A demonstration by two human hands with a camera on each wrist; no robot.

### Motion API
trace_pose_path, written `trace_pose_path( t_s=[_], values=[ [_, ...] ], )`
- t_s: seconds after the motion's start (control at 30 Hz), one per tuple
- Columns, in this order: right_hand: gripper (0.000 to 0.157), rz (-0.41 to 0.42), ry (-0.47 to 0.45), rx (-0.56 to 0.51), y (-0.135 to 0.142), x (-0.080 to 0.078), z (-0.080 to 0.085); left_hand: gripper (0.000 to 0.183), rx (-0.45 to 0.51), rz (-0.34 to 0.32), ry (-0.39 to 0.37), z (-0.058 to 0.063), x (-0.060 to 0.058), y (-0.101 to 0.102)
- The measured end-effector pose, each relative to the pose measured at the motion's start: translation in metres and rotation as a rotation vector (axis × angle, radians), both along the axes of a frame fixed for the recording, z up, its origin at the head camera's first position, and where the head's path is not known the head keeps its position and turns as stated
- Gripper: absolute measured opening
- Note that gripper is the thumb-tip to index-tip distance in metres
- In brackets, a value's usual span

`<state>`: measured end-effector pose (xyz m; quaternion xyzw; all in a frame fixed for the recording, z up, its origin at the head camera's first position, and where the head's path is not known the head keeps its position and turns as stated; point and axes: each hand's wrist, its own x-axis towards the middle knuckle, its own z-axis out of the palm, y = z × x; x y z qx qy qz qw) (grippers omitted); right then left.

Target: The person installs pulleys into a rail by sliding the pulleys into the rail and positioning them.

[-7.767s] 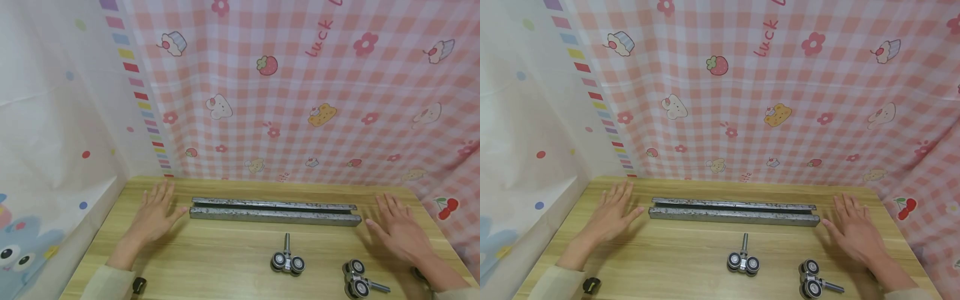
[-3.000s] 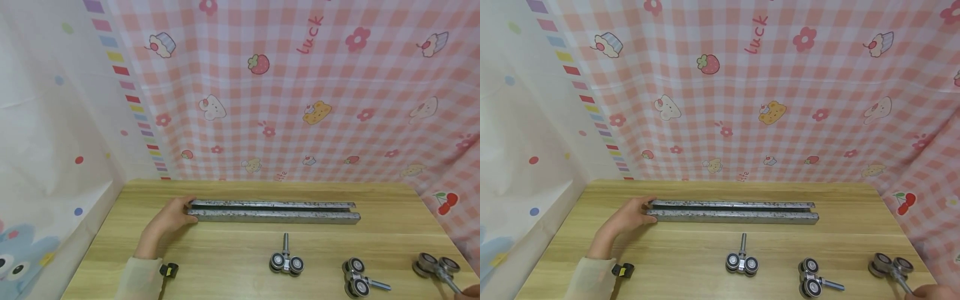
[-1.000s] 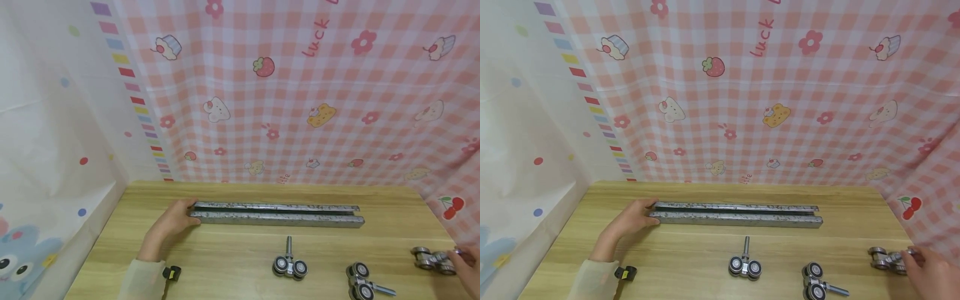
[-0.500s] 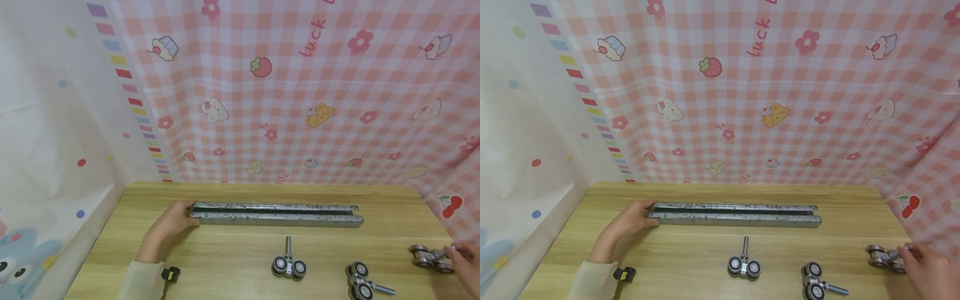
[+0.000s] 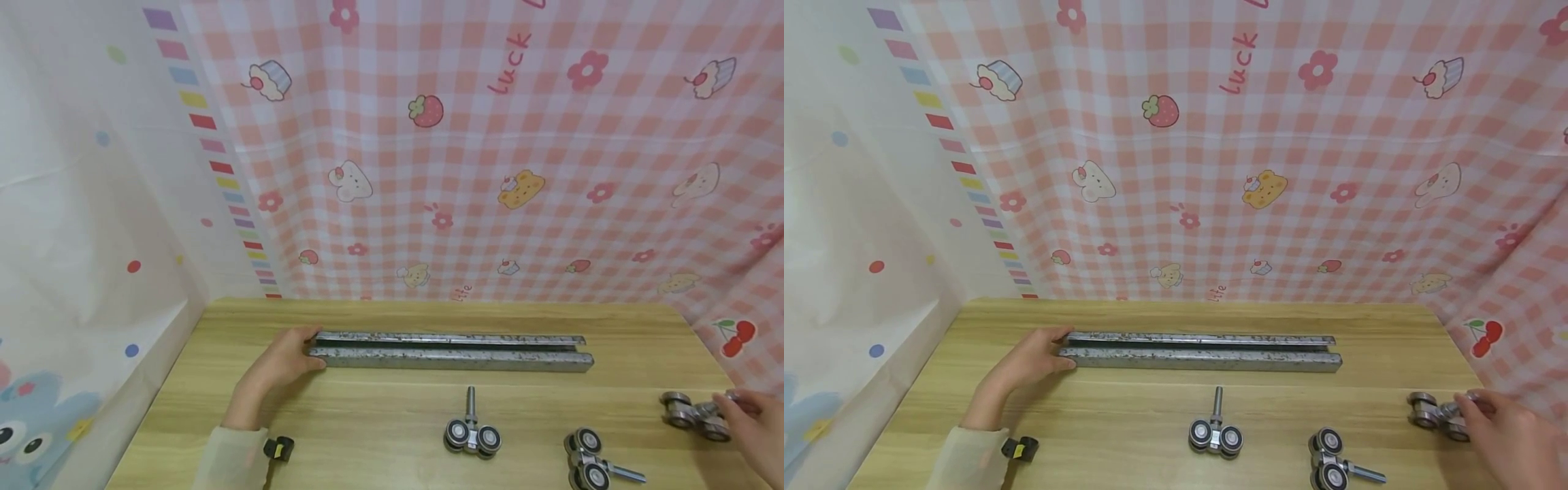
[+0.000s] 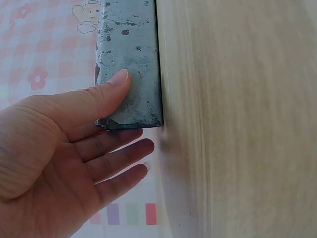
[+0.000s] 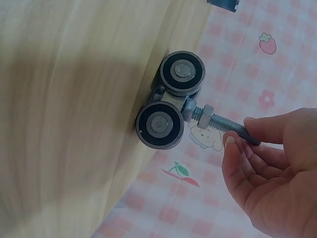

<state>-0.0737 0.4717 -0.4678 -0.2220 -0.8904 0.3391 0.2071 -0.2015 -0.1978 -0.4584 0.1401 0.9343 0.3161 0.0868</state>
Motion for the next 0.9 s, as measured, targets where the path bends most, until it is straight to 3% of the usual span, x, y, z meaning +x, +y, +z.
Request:
trace_pose_path(
  t_s=[0.1, 0.37, 0.73, 0.9],
  values=[
    [0.026, -0.018, -0.07, 0.063, 0.0, -0.003, 0.001, 0.058, 0.0, 0.0, 0.0, 0.0, 0.0, 0.0],
    [0.016, -0.02, -0.028, 0.09, -0.011, -0.008, 0.006, 0.058, 0.004, 0.002, 0.0, 0.001, 0.001, 0.0],
    [0.02, 0.08, -0.034, 0.206, -0.017, -0.008, 0.016, 0.064, 0.025, 0.002, -0.024, 0.0, 0.001, 0.0],
    [0.022, 0.071, -0.085, 0.236, -0.019, -0.011, 0.019, 0.065, 0.029, 0.002, -0.017, -0.002, 0.0, -0.001]
  ],
)
